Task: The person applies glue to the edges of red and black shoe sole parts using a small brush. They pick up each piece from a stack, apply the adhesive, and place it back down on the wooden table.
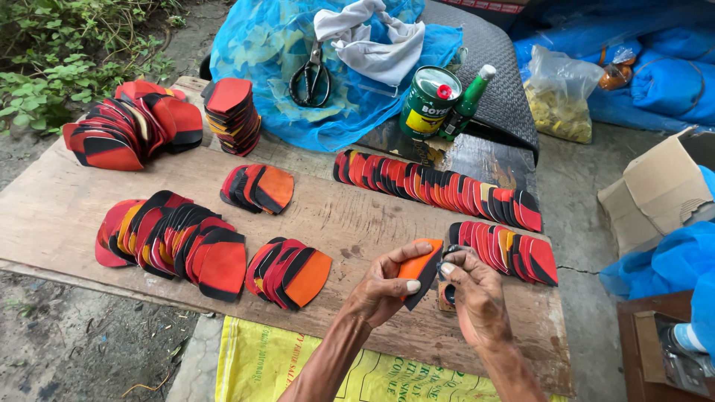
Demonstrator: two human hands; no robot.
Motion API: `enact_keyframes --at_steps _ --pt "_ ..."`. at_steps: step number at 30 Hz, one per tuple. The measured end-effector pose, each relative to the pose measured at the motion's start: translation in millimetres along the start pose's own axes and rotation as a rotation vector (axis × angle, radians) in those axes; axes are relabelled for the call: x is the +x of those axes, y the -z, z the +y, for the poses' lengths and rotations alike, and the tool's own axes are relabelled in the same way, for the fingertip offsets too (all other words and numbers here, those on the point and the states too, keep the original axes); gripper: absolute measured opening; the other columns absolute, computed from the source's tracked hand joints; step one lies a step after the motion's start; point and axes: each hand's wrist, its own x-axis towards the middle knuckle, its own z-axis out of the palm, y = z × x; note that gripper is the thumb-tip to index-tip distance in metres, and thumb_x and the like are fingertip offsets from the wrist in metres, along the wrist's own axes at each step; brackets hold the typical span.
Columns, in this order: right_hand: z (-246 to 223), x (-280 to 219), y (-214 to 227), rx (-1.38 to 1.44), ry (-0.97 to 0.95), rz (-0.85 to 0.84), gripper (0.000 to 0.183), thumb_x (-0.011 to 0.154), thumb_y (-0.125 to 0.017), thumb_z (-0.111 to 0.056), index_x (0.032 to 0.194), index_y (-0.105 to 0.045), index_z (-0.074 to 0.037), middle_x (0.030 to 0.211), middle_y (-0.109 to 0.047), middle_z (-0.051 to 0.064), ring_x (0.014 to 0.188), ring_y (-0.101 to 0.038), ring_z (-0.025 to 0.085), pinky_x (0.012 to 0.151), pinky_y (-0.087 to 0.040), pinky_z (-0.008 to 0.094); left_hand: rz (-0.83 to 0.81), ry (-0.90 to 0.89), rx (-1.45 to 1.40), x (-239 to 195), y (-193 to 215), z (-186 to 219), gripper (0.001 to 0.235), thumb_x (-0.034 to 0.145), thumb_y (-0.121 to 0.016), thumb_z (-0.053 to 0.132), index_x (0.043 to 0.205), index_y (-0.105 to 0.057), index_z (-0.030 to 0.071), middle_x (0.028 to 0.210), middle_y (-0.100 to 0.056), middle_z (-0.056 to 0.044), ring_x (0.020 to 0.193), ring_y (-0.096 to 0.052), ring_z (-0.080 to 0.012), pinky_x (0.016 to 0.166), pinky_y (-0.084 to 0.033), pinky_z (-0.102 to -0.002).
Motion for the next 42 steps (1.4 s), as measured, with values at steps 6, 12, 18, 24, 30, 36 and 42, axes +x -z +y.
enact_keyframes --at_steps 6,12,18,24,30,36,42 --pt "4 -4 1 -0.021 0.043 -0.023 0.011 0.090 -0.065 0.003 0.101 -0.066 0.003 0.100 -0.062 0.001 0.085 -0.060 0.007 0.074 -0.050 0.021 0.018 -0.049 -0.023 4 -6 -4 0.078 0.071 -0.080 -0.007 0.143 -0.050 -0.006 0.144 -0.056 -0.017 0.130 -0.059 -0.0242 0.112 -0.049 -0.036" --pt "18 -9 8 -0.128 0.052 -0.021 0.013 0.091 -0.068 0.002 0.103 -0.068 0.004 0.099 -0.062 0.005 0.083 -0.057 0.007 0.074 -0.048 0.021 0.098 -0.129 -0.014 11 -11 -7 0.083 0.071 -0.081 -0.004 0.146 -0.047 -0.006 0.143 -0.056 -0.018 0.129 -0.058 -0.0245 0.112 -0.050 -0.036" --pt "13 -22 -4 -0.322 0.185 -0.071 0.011 0.087 -0.072 -0.001 0.095 -0.068 0.005 0.118 -0.049 0.002 0.084 -0.056 0.006 0.067 -0.048 0.022 0.161 -0.188 -0.044 10 -7 -11 0.081 0.076 -0.079 -0.004 0.149 -0.044 -0.005 0.141 -0.057 -0.018 0.124 -0.061 -0.0212 0.107 -0.052 -0.033" --pt "10 -18 -4 -0.891 0.325 -0.008 0.016 0.083 -0.075 -0.006 0.096 -0.073 0.001 0.115 -0.056 0.006 0.084 -0.059 0.013 0.071 -0.049 0.025 0.160 -0.234 -0.054 14 2 0 0.073 0.082 -0.076 -0.005 0.149 -0.049 -0.002 0.138 -0.060 -0.012 0.116 -0.064 -0.0169 0.100 -0.055 -0.029" --pt "37 0 51 -0.603 0.296 0.049 0.021 0.094 -0.071 -0.008 0.111 -0.068 0.004 0.130 -0.049 0.004 0.099 -0.060 0.010 0.089 -0.049 0.021 0.390 -0.223 0.988 9 56 110 0.052 0.082 -0.069 -0.004 0.133 -0.064 0.007 0.118 -0.071 -0.010 0.098 -0.068 -0.0200 0.076 -0.057 -0.032" --pt "63 14 76 -0.671 0.221 0.069 0.026 0.089 -0.072 -0.008 0.110 -0.067 0.006 0.125 -0.049 0.006 0.095 -0.062 0.010 0.084 -0.051 0.023 0.677 -0.342 1.903 10 109 239 0.045 0.074 -0.072 -0.004 0.118 -0.069 0.003 0.120 -0.067 -0.016 0.117 -0.063 -0.0334 0.101 -0.050 -0.040" --pt "66 18 61 -0.866 0.293 0.037 0.022 0.090 -0.074 -0.006 0.108 -0.069 0.006 0.115 -0.055 0.008 0.094 -0.059 0.011 0.083 -0.049 0.021 0.736 -0.223 1.915 25 141 241 0.044 0.071 -0.075 0.000 0.115 -0.070 0.003 0.122 -0.066 -0.017 0.118 -0.062 -0.0360 0.101 -0.049 -0.043"
